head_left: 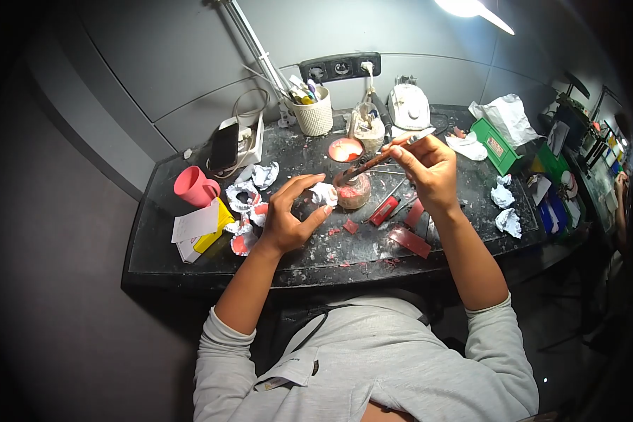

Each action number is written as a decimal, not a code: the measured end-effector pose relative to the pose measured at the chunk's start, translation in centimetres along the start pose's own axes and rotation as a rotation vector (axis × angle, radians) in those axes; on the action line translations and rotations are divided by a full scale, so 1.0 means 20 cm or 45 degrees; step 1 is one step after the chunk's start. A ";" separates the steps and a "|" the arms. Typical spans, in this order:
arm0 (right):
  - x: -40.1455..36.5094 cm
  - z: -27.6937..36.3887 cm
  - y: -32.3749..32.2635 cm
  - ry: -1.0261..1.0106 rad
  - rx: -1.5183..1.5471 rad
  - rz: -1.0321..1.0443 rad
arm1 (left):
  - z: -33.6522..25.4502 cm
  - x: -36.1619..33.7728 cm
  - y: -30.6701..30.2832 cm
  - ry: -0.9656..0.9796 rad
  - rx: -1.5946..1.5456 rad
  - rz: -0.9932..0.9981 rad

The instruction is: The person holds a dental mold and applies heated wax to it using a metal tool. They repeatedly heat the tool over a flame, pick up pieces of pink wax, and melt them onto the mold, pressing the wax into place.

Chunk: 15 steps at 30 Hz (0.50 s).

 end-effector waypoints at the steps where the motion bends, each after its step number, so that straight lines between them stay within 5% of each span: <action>1: -0.01 -0.01 0.02 0.057 0.081 0.016 | 0.00 0.00 0.00 -0.008 -0.017 0.008; 15: -0.04 -0.07 0.06 0.225 0.087 0.067 | -0.01 0.00 0.01 0.004 -0.032 0.044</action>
Point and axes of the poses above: each hand's wrist, its own x-axis towards the middle knuckle, its own y-axis out of the palm, z = x × y, the point moved 7 cm from there along x, towards the middle knuckle, and after that the axes turned 12 degrees about -y, right-handed, at the moved point
